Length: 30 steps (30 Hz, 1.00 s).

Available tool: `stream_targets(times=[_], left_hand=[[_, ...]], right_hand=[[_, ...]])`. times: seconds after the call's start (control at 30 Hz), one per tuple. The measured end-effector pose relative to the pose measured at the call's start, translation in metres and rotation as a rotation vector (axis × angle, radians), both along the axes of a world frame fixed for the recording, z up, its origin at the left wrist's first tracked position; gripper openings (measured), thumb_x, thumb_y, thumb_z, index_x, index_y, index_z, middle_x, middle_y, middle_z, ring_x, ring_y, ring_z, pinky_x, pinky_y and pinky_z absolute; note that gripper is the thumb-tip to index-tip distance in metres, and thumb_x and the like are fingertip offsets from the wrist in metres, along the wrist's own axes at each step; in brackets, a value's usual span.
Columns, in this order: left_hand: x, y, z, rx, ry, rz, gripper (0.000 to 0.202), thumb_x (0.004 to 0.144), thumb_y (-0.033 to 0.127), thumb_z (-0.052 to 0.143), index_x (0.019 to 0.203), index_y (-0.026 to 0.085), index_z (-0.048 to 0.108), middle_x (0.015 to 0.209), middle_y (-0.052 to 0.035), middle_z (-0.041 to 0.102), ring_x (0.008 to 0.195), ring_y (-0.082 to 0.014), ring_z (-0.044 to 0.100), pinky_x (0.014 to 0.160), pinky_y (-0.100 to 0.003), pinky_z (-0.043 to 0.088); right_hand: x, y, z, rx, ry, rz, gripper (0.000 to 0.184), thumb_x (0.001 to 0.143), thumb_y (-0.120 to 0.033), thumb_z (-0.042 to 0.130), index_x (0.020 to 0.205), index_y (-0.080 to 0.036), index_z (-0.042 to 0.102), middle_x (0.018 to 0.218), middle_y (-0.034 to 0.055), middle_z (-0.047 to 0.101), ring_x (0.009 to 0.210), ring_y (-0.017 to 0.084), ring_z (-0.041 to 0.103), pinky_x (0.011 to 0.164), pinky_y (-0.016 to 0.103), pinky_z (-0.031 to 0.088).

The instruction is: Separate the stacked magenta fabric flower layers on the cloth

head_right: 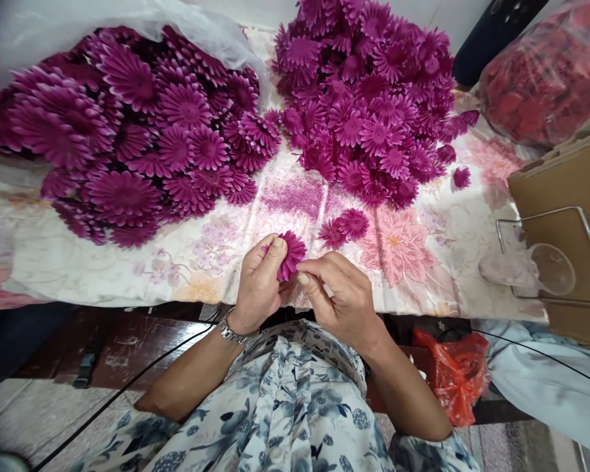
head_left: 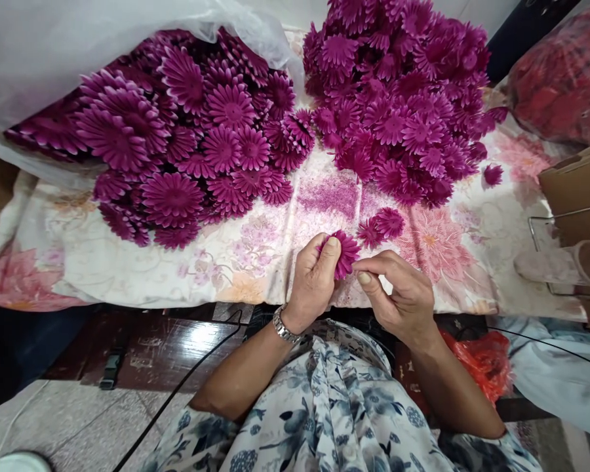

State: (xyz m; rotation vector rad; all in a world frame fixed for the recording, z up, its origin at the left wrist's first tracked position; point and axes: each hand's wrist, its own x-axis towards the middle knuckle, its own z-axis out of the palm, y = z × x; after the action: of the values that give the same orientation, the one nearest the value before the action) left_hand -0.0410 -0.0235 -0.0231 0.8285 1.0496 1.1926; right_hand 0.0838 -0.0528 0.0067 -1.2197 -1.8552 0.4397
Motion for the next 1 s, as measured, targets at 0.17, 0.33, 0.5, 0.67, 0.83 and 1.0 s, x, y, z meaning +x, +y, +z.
stream_targets(times=[0.17, 0.33, 0.5, 0.67, 0.83, 1.0], left_hand=[[-0.001, 0.002, -0.001, 0.046, 0.039, 0.002, 0.047, 0.085, 0.051, 0.05, 0.053, 0.018, 0.035, 0.051, 0.0049, 0.029, 0.048, -0.0079, 0.025, 0.045, -0.024, 0.023], [-0.004, 0.003, -0.001, 0.138, 0.182, -0.058, 0.041, 0.085, 0.048, 0.052, 0.058, 0.019, 0.041, 0.054, 0.0037, 0.036, 0.052, -0.009, 0.031, 0.047, -0.024, 0.026], [0.001, 0.002, -0.002, 0.059, 0.007, -0.115, 0.019, 0.081, 0.036, 0.062, 0.077, 0.019, 0.054, 0.066, 0.0032, 0.049, 0.058, -0.0079, 0.04, 0.053, -0.02, 0.034], [0.008, 0.002, 0.005, -0.139, -0.308, -0.064, 0.019, 0.076, 0.03, 0.067, 0.07, 0.016, 0.057, 0.062, 0.0047, 0.045, 0.056, -0.0055, 0.039, 0.052, -0.017, 0.034], [0.006, 0.004, 0.013, -0.311, -0.518, -0.046, 0.021, 0.073, 0.032, 0.068, 0.068, 0.013, 0.06, 0.068, 0.0003, 0.055, 0.063, -0.0076, 0.049, 0.058, -0.018, 0.042], [0.002, 0.001, 0.01, -0.323, -0.524, -0.051, 0.017, 0.07, 0.028, 0.072, 0.068, 0.013, 0.064, 0.064, 0.0002, 0.056, 0.06, -0.0072, 0.05, 0.055, -0.017, 0.042]], right_hand=[[0.005, -0.003, -0.003, -0.005, 0.008, -0.038, 0.011, 0.084, -0.011, 0.056, 0.09, -0.018, 0.062, 0.071, -0.0003, 0.06, 0.064, 0.01, 0.057, 0.058, 0.024, 0.044], [0.011, -0.005, -0.003, 0.033, -0.024, -0.089, 0.012, 0.083, -0.01, 0.057, 0.091, -0.018, 0.062, 0.071, -0.0002, 0.061, 0.064, 0.01, 0.057, 0.058, 0.024, 0.045], [0.006, -0.005, 0.003, 0.187, -0.085, -0.095, 0.019, 0.081, -0.008, 0.059, 0.097, -0.018, 0.061, 0.08, 0.0031, 0.066, 0.072, 0.012, 0.059, 0.064, 0.026, 0.049], [-0.006, 0.006, -0.004, 0.167, -0.218, -0.08, 0.011, 0.085, -0.013, 0.056, 0.094, -0.016, 0.06, 0.079, 0.0061, 0.064, 0.076, 0.015, 0.06, 0.069, 0.029, 0.052], [-0.005, 0.017, -0.015, 0.064, -0.217, -0.103, 0.008, 0.084, -0.018, 0.059, 0.091, -0.015, 0.057, 0.078, 0.0056, 0.06, 0.074, 0.016, 0.057, 0.065, 0.029, 0.05], [-0.001, 0.019, -0.012, -0.008, -0.108, -0.046, 0.006, 0.083, -0.012, 0.058, 0.08, -0.017, 0.058, 0.073, 0.0017, 0.057, 0.071, 0.013, 0.055, 0.061, 0.026, 0.047]])
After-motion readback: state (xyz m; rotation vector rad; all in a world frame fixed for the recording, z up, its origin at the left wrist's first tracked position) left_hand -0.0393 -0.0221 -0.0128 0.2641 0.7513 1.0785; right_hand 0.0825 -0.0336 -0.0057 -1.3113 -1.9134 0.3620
